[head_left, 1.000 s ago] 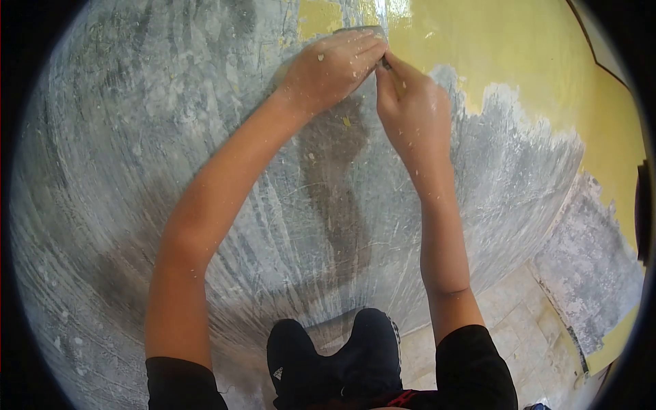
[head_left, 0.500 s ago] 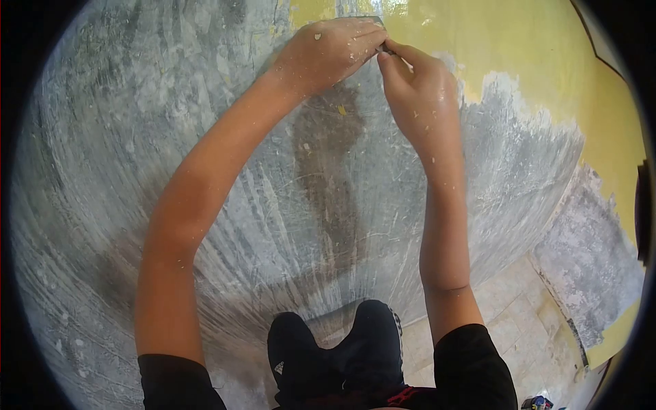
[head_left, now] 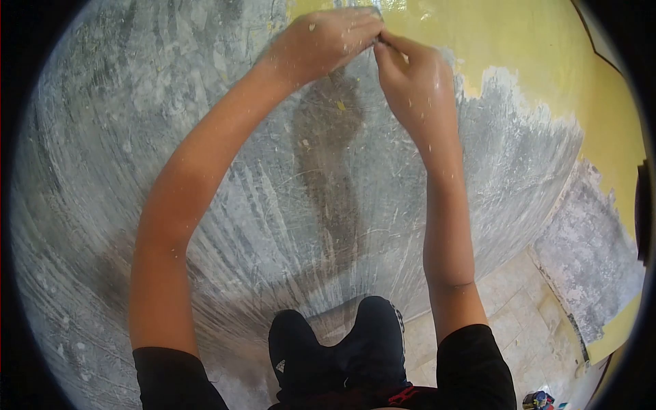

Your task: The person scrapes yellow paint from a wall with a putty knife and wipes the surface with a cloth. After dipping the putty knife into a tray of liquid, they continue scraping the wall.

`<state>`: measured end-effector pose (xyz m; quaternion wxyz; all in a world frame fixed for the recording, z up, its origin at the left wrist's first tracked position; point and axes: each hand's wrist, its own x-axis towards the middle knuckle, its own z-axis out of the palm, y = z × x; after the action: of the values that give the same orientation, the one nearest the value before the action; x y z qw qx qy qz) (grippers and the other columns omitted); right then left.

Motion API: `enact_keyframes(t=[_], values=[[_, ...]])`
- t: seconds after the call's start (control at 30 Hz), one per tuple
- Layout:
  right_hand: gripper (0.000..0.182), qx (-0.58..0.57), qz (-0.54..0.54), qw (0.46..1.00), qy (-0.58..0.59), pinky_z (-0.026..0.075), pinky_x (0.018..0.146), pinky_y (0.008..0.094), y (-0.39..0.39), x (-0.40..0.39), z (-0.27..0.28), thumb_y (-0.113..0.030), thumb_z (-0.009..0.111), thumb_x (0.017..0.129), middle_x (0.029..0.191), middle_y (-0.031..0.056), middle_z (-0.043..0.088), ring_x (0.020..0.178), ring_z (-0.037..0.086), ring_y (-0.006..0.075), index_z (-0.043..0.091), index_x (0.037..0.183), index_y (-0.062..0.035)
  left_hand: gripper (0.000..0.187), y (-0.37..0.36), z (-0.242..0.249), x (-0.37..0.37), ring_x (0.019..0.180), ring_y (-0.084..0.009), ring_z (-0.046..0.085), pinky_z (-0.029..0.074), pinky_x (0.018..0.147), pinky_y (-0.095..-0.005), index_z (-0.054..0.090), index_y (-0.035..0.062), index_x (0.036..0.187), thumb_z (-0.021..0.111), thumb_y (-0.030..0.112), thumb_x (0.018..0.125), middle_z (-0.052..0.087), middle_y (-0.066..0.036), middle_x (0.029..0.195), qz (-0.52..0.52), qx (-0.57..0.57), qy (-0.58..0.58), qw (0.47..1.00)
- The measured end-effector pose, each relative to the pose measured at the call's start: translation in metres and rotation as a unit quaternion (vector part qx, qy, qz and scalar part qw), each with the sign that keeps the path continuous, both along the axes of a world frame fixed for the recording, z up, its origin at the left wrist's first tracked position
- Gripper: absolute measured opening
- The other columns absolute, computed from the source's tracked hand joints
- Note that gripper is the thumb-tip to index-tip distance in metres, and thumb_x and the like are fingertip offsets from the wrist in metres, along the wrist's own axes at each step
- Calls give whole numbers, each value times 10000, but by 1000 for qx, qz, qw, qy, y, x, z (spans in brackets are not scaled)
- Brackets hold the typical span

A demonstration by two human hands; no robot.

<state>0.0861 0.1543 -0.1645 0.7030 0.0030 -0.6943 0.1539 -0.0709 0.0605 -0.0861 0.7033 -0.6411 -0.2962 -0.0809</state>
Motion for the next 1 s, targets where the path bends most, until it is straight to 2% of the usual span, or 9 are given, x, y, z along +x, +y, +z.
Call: enact_keyframes(t=[0.17,0.23,0.27,0.33,0.47,0.53,0.67,0.83,1.0], values=[[299,-27,0,998,-65,557,743,507,-4,13,7,-206,631,964,866,305,697,814,684,508,764,1065,42,179,-2,2,2,973,-215,761,640,821,-313,696,85,1106,721,168,949,763,-39,1068,22,-15,-21,999],[292,-26,-6,997,-73,557,738,501,-6,15,8,-202,631,964,864,304,699,810,689,501,767,1067,35,306,-4,-12,4,1085,-250,768,642,895,-357,738,78,1230,768,117,928,787,-78,1184,28,-41,-68,996],[286,-31,-12,996,-85,556,733,496,-6,16,4,-198,630,964,862,303,701,805,694,494,771,1070,27,306,-3,-12,4,1085,-250,768,642,895,-357,738,78,1230,768,117,928,787,-78,1184,28,-44,-71,996],[284,-32,0,996,-77,557,730,493,-3,12,6,-195,632,962,858,303,702,800,698,487,773,1077,23,189,1,-2,1,968,-213,765,647,795,-334,699,80,1115,726,171,951,766,-40,1061,-6,-13,-24,1000],[296,-5,13,999,-51,554,721,492,1,4,6,-186,637,959,839,305,698,780,706,475,772,1114,28,197,8,5,-4,975,-217,772,649,789,-343,702,69,1112,739,169,947,773,-53,1066,-32,0,2,999],[300,-13,13,998,-61,554,718,491,1,5,8,-184,636,961,833,305,697,769,705,473,769,1124,31,128,7,14,5,959,-321,770,637,829,-397,679,-43,1014,679,52,928,751,-185,1000,-52,-12,31,998],[300,5,1,998,-68,552,708,485,-1,10,14,-173,635,962,818,301,697,739,701,471,764,1135,36,185,-6,8,17,988,-313,772,640,849,-388,691,-44,1076,701,80,940,762,-187,1046,10,-38,-27,999],[284,9,19,997,-70,556,709,489,-2,15,10,-161,633,948,824,311,695,751,703,481,765,1100,40,124,-12,3,23,896,-296,761,623,745,-376,671,-27,1018,694,66,940,735,-150,967,30,-69,-65,995],[265,0,8,996,-87,570,733,494,2,13,16,-151,637,934,853,319,703,790,712,485,774,1060,37,114,-9,9,22,869,-295,754,612,718,-375,657,-12,1014,693,62,935,720,-142,958,12,-50,-33,998]])
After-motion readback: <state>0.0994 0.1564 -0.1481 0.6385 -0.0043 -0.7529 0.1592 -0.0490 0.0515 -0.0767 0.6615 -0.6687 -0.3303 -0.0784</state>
